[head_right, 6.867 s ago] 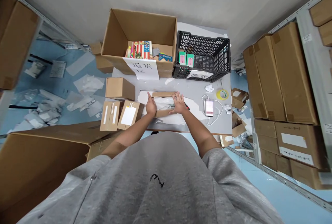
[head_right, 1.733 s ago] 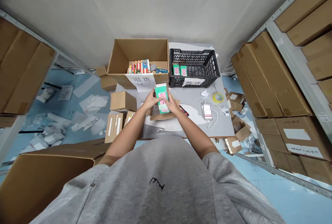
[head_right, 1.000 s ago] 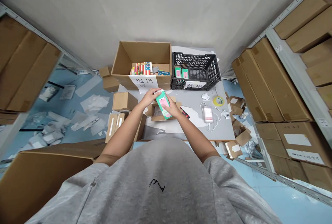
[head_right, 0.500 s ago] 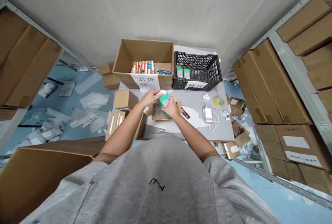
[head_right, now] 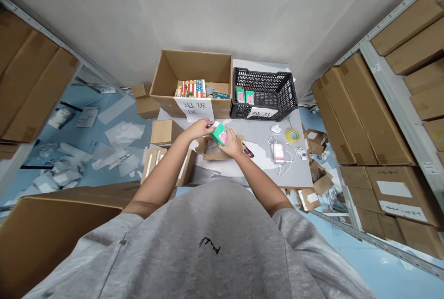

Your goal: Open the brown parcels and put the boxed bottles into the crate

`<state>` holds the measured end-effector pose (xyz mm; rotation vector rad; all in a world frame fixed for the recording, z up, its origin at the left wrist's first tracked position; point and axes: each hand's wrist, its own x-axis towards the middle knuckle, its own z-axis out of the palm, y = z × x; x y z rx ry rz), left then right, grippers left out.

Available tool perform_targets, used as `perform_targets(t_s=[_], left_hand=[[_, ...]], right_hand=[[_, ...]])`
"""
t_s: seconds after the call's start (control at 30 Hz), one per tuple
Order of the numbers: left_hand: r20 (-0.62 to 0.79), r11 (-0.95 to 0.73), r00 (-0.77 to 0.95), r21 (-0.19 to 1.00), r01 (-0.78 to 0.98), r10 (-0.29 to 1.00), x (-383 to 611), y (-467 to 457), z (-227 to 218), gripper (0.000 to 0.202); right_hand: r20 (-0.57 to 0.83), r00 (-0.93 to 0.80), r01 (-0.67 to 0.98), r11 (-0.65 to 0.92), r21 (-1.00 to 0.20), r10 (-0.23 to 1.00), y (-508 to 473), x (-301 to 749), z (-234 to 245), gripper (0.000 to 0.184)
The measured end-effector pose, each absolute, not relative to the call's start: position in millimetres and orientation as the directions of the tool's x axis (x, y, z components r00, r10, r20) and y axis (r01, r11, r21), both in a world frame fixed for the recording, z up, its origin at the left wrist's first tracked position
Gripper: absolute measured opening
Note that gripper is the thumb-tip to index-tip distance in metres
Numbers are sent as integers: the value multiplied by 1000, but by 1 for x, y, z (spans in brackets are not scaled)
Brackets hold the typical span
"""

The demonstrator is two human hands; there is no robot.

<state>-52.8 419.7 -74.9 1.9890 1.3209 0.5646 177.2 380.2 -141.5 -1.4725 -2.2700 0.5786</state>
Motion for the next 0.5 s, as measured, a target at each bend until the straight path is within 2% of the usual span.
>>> perform_targets(t_s=[0.13, 0.23, 0.3, 0.4, 0.43, 0.5], left_hand=[[3, -165, 282, 816, 554, 959, -56, 418, -93, 29], [-5, -30, 85, 911, 411, 996, -59, 415, -113, 36], [1, 26, -75, 934, 356, 997, -58, 411, -121, 41], [140, 19, -270, 859, 512, 953, -53, 402, -122, 43], [201, -12, -259, 811, 585, 945, -50, 399, -121, 39], [268, -125, -127, 751, 648, 955, -45, 393, -119, 24]], right_hand=[[80, -404, 769, 386, -510, 911, 383, 182, -144, 89], [82, -414, 775, 399, -491, 906, 383, 185, -141, 87], [71, -413, 786, 395, -475, 908, 385, 187, -137, 87], [54, -417, 795, 393, -462, 907, 388, 190, -131, 90], [53, -426, 792, 401, -460, 903, 389, 190, -128, 90], [52, -457, 781, 428, -455, 888, 391, 191, -123, 90]])
